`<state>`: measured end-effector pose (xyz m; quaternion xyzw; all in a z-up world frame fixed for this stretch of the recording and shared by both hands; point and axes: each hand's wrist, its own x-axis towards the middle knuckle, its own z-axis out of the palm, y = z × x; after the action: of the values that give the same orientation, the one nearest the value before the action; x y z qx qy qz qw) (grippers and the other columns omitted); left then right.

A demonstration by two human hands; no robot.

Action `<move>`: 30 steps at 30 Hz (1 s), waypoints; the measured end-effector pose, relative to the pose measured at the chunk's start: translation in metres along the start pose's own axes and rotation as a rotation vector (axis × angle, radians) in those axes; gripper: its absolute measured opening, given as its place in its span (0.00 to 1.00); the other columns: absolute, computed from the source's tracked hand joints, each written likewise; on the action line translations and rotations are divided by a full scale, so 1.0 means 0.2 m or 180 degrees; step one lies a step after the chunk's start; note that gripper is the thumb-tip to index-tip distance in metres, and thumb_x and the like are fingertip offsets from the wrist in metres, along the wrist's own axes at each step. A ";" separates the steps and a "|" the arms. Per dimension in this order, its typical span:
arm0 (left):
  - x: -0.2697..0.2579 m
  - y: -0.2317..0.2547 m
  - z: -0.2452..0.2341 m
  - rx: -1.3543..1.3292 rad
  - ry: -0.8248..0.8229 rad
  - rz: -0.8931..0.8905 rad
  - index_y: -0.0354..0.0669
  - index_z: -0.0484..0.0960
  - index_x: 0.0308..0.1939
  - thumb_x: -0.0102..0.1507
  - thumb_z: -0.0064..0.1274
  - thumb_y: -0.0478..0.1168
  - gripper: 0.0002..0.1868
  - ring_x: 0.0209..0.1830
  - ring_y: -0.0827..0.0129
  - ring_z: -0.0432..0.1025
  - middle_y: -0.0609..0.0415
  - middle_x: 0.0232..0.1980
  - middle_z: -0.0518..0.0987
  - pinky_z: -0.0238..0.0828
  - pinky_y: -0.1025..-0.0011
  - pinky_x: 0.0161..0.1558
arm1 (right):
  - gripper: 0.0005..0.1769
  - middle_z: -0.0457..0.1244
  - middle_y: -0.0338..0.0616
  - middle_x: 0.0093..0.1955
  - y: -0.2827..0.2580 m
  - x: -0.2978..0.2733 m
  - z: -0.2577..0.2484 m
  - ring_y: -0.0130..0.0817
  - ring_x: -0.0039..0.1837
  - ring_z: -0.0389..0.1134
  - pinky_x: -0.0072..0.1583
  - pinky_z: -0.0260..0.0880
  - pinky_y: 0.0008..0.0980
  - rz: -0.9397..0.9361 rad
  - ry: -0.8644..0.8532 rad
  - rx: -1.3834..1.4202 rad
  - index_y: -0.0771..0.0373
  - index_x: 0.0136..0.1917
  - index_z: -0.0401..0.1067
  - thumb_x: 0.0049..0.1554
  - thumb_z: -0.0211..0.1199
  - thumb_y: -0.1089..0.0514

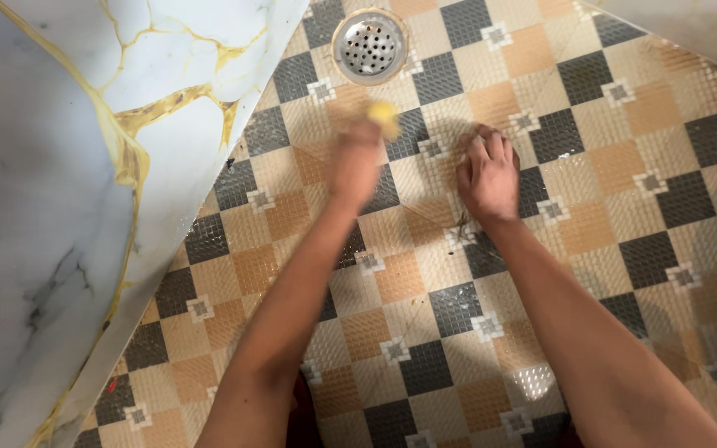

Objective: The person scrubs a tiled bathroom floor using a yellow sponge. They work on their knees, scrubbing the floor tiles and the area around the drain, occasionally dipping the sponge into a black bucket of water.

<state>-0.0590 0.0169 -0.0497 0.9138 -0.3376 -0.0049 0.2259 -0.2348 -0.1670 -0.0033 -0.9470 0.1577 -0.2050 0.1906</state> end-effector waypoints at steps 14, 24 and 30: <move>0.55 -0.55 -0.09 0.1325 0.1265 -0.0282 0.32 0.85 0.44 0.68 0.52 0.33 0.08 0.49 0.52 0.75 0.39 0.47 0.82 0.78 0.60 0.45 | 0.20 0.61 0.57 0.69 -0.07 0.08 0.02 0.55 0.74 0.59 0.75 0.54 0.55 -0.0013 -0.0049 -0.0383 0.63 0.64 0.70 0.62 0.58 0.54; 1.02 -0.54 -0.03 0.1379 0.0977 0.0616 0.35 0.86 0.45 0.63 0.52 0.32 0.10 0.57 0.52 0.74 0.41 0.51 0.82 0.78 0.63 0.50 | 0.21 0.60 0.54 0.71 -0.06 0.08 0.02 0.52 0.75 0.58 0.76 0.52 0.54 0.0085 -0.0180 -0.0515 0.62 0.66 0.70 0.62 0.57 0.54; 0.35 -0.48 -0.34 0.1666 0.0583 -0.0259 0.36 0.86 0.47 0.65 0.56 0.31 0.08 0.53 0.52 0.77 0.40 0.54 0.82 0.81 0.64 0.43 | 0.20 0.60 0.54 0.71 -0.06 0.06 0.02 0.52 0.76 0.57 0.77 0.50 0.53 0.0149 -0.0198 -0.0459 0.62 0.64 0.70 0.61 0.57 0.54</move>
<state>0.0656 0.0664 -0.0182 0.9505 -0.2685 0.1561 0.0114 -0.2194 -0.1609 0.0023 -0.9602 0.1881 -0.1592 0.1315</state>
